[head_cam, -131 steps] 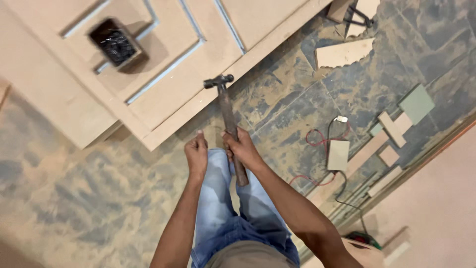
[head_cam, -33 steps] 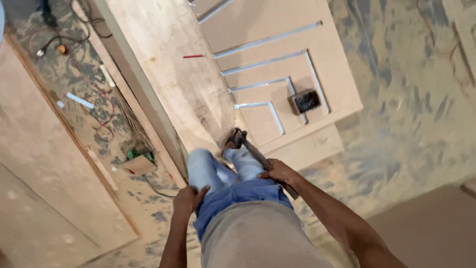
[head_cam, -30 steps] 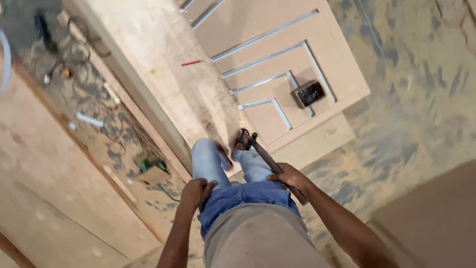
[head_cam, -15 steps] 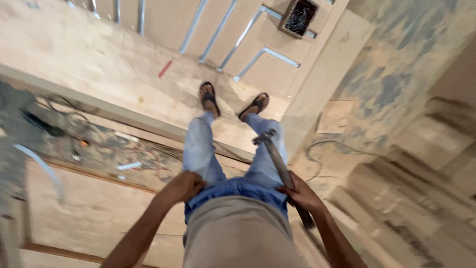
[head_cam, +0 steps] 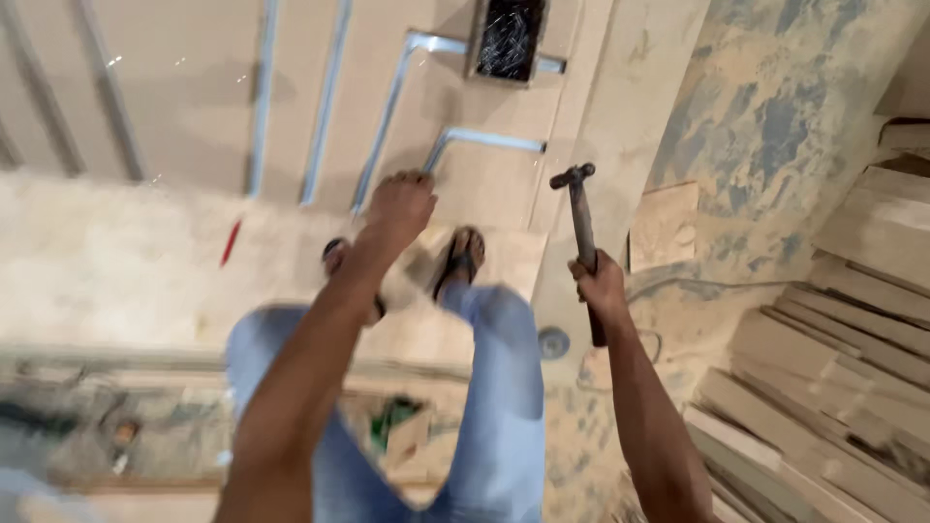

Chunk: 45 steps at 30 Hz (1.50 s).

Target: The person constructs a wooden panel by hammering small nails into thin strips of material to secure them onto a larger board.

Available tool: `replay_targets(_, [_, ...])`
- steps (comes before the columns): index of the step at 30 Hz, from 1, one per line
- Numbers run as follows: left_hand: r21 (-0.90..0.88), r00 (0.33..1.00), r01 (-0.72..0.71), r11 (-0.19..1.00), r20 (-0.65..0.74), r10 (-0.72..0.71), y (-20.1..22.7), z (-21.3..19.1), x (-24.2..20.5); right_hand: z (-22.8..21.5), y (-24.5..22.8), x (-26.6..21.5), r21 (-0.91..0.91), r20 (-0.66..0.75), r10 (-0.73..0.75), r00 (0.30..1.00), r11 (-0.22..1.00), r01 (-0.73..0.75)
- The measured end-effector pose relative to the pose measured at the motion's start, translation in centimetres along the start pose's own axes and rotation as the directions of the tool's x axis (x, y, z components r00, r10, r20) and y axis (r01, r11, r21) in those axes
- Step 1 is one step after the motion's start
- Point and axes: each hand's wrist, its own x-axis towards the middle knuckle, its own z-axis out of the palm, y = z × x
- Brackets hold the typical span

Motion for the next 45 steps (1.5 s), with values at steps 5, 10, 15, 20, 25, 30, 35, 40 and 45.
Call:
replay_targets(5, [0.122, 0.901, -0.169, 0.978, -0.383, 0.204, -0.7, 14.4, 19.3, 4.2, 7.1, 23.1, 0.247, -0.123, -0.048, 0.991, 0.966, 0.078])
replay_targets(10, [0.335, 0.957, -0.195, 0.922, -0.14, 0.253, -3.8, 22.0, 32.0, 5.8, 12.5, 37.8, 0.497, -0.188, -0.012, 0.982, 0.861, 0.106])
replay_targets(15, [0.435, 0.806, -0.298, 0.85, -0.362, 0.469, -7.7, 23.4, 31.4, 7.1, 14.0, 41.9, 0.627, -0.221, -0.089, 0.971, 0.75, 0.212])
replay_targets(20, [0.471, 0.88, -0.196, 0.86, -0.302, 0.366, -15.2, 18.5, 26.9, 6.7, 13.5, 42.2, 0.569, -0.244, -0.158, 0.957, 0.775, 0.274])
replay_targets(25, [0.487, 0.885, -0.041, 0.872, -0.388, 0.258, -25.4, 12.3, 18.4, 7.4, 13.5, 41.5, 0.52, -0.271, -0.166, 0.948, 0.804, 0.289])
replay_targets(30, [0.47, 0.885, 0.103, 0.876, -0.446, 0.136, -33.4, 9.7, 10.5, 7.1, 13.3, 42.1, 0.456, -0.291, -0.185, 0.939, 0.836, 0.306])
replay_targets(35, [0.434, 0.898, 0.143, 0.89, -0.435, 0.068, -37.9, 9.0, 5.9, 7.6, 12.7, 41.2, 0.375, -0.346, -0.263, 0.901, 0.841, 0.39])
replay_targets(40, [-0.293, 0.932, 0.049, 0.955, -0.331, -0.149, -39.6, 6.8, 6.8, 10.6, 8.5, 39.0, 0.445, -0.397, -0.343, 0.852, 0.74, 0.505])
replay_targets(45, [-0.09, 0.785, 0.441, 0.893, -0.443, -0.433, -42.2, 8.5, 12.7, 16.0, 2.5, 36.2, 0.454, -0.304, -0.414, 0.858, 0.729, 0.512])
